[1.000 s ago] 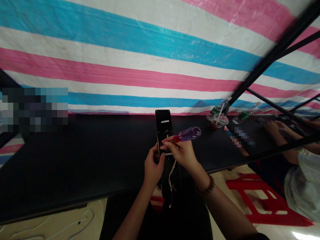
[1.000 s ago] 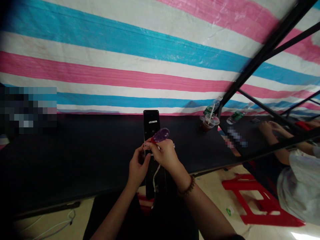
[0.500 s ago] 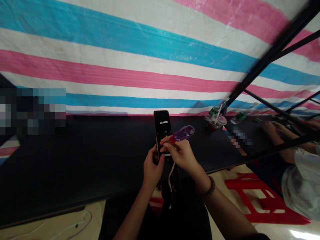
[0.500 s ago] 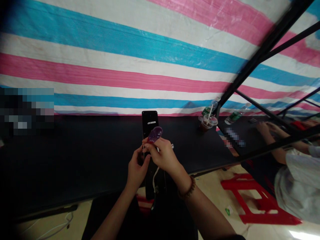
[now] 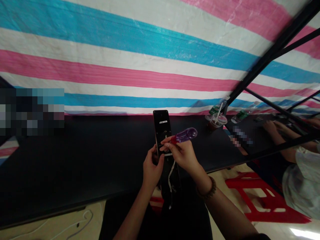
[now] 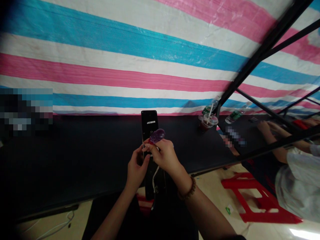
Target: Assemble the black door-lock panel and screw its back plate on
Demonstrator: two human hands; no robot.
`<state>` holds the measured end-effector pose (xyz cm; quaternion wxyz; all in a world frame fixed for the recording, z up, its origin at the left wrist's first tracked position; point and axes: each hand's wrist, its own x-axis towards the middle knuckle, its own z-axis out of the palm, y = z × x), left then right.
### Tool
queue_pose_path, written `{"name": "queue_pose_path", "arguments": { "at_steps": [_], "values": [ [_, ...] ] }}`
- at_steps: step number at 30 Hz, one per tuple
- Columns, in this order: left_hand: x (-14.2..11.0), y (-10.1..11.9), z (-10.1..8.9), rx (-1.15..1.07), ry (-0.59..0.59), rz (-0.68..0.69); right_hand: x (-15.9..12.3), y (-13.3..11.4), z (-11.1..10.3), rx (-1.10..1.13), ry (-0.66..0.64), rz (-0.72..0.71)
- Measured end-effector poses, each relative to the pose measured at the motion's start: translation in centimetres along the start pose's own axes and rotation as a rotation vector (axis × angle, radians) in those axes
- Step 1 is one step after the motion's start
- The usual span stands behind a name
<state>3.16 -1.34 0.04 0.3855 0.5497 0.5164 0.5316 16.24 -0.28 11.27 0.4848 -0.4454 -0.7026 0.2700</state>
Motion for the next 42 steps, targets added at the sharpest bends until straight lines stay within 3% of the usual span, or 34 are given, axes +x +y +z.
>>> {"name": "queue_pose_path", "arguments": {
  "at_steps": [6,14,24,29,31,35,38,40,42],
  "values": [
    [0.0,0.0,-0.1,0.018,0.001,0.0,0.2,0.5,0.4,-0.057,0.109,0.049],
    [0.0,0.0,0.0,0.027,0.014,0.015,-0.1,-0.1,-0.1,-0.037,-0.01,-0.016],
    [0.0,-0.1,0.0,0.025,0.009,0.011,-0.3,0.2,1.0,-0.113,0.165,-0.019],
    [0.0,0.0,-0.1,-0.002,0.004,-0.021,-1.1,0.4,0.5,0.067,0.215,0.118],
    [0.0,0.0,-0.2,-0.029,-0.009,-0.044,-1.6,0.8,-0.1,0.179,0.297,0.154],
    [-0.1,-0.2,-0.2,-0.066,-0.021,-0.062,-2.6,3.7,-2.1,0.332,0.606,0.189],
    [0.0,-0.1,-0.2,-0.068,-0.018,-0.049,-3.0,7.5,-4.0,0.344,0.778,0.316],
    [0.0,-0.1,-0.2,-0.063,-0.019,-0.047,-3.1,10.0,-5.2,0.258,0.725,0.419],
    [0.0,-0.1,-0.2,-0.055,-0.018,-0.048,-3.3,12.1,-6.0,0.071,0.551,0.48]
  ]
}}
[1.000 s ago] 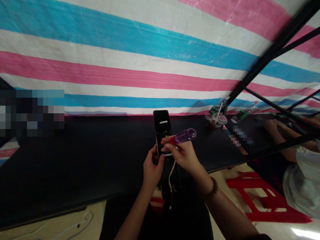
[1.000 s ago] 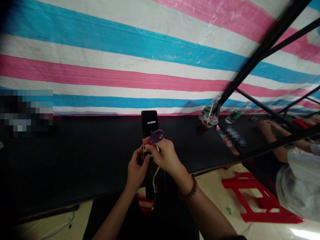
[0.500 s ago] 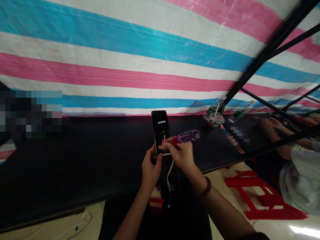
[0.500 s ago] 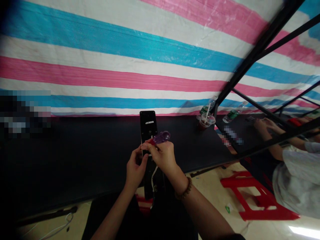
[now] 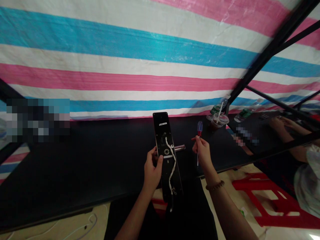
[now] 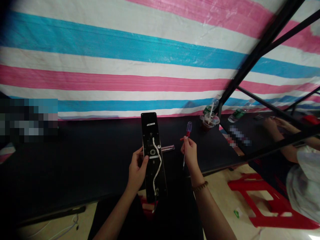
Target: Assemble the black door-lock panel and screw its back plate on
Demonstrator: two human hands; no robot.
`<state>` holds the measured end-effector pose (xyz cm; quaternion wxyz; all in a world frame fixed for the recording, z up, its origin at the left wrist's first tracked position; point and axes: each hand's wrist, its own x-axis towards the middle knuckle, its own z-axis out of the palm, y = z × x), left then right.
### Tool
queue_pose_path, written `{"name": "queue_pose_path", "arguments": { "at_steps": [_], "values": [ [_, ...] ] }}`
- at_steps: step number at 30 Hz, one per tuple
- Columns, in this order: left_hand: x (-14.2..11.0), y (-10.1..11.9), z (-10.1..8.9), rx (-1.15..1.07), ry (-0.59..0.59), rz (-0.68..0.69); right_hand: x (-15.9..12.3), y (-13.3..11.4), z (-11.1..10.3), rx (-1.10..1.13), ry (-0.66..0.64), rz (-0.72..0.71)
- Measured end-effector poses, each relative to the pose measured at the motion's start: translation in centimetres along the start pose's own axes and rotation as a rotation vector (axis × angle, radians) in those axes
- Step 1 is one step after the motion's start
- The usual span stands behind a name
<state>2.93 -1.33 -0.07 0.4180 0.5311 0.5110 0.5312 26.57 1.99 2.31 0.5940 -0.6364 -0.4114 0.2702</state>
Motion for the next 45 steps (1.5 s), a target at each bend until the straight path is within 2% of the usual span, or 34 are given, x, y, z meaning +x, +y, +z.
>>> {"name": "queue_pose_path", "arguments": {
  "at_steps": [2,5,11,13,21,30,45],
  "values": [
    [0.0,-0.1,0.0,0.003,-0.002,-0.006,0.5,1.3,-0.2,-0.182,-0.092,-0.036],
    [0.1,-0.4,0.0,-0.015,-0.004,-0.025,0.0,2.4,0.0,-0.256,-0.119,-0.074],
    [1.8,0.1,-0.2,-0.104,0.026,-0.142,-1.4,3.1,0.5,-0.62,-0.228,-0.224],
    [2.7,0.5,-0.1,-0.083,0.034,-0.159,-1.4,3.3,0.4,-0.667,-0.237,-0.25],
    [3.9,0.5,-0.2,-0.039,-0.01,-0.074,-1.4,4.1,0.1,-0.674,-0.253,-0.219],
    [3.2,-0.1,-0.4,-0.105,-0.089,-0.046,-1.4,4.6,0.0,-0.699,-0.274,-0.206],
    [2.7,1.0,-0.7,-0.067,-0.142,-0.015,-1.5,4.4,-0.1,-0.723,-0.265,-0.212]
  ]
}}
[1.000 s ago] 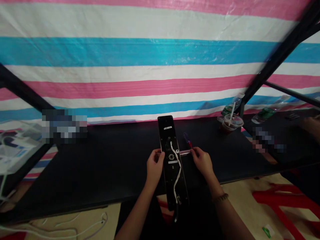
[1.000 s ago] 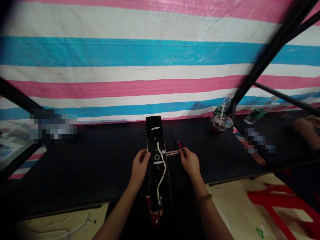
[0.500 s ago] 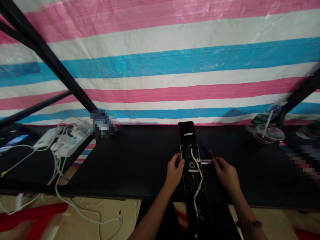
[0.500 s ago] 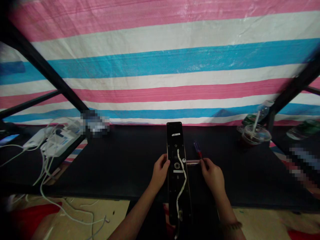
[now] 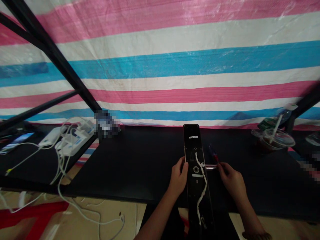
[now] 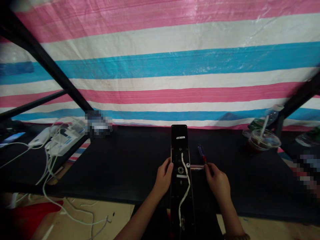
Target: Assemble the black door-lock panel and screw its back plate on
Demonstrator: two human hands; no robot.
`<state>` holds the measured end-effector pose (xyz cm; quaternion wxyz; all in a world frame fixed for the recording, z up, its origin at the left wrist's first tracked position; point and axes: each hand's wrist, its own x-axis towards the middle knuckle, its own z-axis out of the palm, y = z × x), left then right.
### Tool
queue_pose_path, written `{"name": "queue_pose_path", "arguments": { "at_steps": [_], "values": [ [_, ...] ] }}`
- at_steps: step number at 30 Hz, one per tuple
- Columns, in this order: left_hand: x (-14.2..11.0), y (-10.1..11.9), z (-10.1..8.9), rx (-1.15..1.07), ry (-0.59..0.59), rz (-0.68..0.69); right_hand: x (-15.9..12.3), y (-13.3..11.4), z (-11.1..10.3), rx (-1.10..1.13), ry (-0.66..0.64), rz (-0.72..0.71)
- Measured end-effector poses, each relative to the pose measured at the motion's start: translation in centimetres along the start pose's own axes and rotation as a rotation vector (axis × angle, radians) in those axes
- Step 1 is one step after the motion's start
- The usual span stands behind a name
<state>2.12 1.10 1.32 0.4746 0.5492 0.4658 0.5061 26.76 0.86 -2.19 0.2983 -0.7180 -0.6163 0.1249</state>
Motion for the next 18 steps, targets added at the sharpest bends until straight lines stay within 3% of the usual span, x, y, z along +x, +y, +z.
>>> {"name": "queue_pose_path", "arguments": {
  "at_steps": [7,14,16,18],
  "values": [
    [0.3,-0.6,-0.1,-0.002,0.026,-0.039,0.0,-0.1,0.0,0.114,0.028,0.007],
    [0.7,-1.1,-0.3,0.018,0.015,-0.042,0.2,-0.4,-1.5,0.579,0.436,0.282],
    [0.8,-1.1,-0.4,0.015,0.017,-0.044,1.3,-1.9,-2.6,0.771,0.472,0.276],
    [1.0,-1.2,-0.4,0.012,0.016,-0.048,3.0,-4.3,-3.7,0.946,0.5,0.182]
  ]
}}
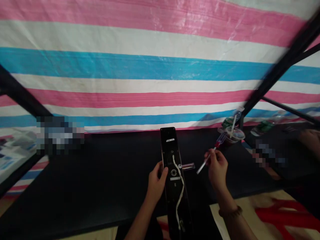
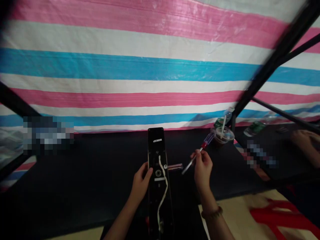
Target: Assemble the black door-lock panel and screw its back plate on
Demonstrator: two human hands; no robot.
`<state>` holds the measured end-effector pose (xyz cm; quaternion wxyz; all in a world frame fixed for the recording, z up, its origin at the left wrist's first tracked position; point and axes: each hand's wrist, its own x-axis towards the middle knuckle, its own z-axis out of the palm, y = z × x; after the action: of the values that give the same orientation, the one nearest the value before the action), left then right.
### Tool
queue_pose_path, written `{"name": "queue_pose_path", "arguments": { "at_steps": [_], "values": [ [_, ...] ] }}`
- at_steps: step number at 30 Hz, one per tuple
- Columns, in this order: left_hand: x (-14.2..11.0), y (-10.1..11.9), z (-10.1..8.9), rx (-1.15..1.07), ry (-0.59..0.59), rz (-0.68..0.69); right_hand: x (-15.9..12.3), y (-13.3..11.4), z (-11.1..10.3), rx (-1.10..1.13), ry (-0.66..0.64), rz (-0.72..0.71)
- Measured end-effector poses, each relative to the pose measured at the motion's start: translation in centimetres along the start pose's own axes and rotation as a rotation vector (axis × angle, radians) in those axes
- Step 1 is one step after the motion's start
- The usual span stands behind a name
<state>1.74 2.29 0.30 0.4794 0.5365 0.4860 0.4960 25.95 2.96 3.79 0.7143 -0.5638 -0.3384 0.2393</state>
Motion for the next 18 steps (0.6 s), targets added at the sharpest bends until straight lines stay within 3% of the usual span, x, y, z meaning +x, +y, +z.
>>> {"name": "queue_pose_path", "arguments": {
  "at_steps": [2,5,9,13,18],
  "values": [
    [0.2,-0.2,0.0,0.008,0.006,-0.007,0.9,-2.5,2.6,0.1,-0.042,-0.105],
    [0.3,-0.6,0.0,0.03,0.012,-0.016,2.3,-5.5,6.7,0.061,-0.115,-0.337],
    [0.4,-0.3,0.1,0.025,-0.006,-0.025,4.0,-6.9,10.9,-0.055,-0.257,-0.594],
    [0.3,0.4,0.1,0.006,-0.018,-0.022,5.0,-6.3,12.6,-0.163,-0.326,-0.678],
    [0.3,0.5,0.1,0.025,-0.013,-0.01,5.1,-5.8,12.4,-0.261,-0.339,-0.685]
  ]
}}
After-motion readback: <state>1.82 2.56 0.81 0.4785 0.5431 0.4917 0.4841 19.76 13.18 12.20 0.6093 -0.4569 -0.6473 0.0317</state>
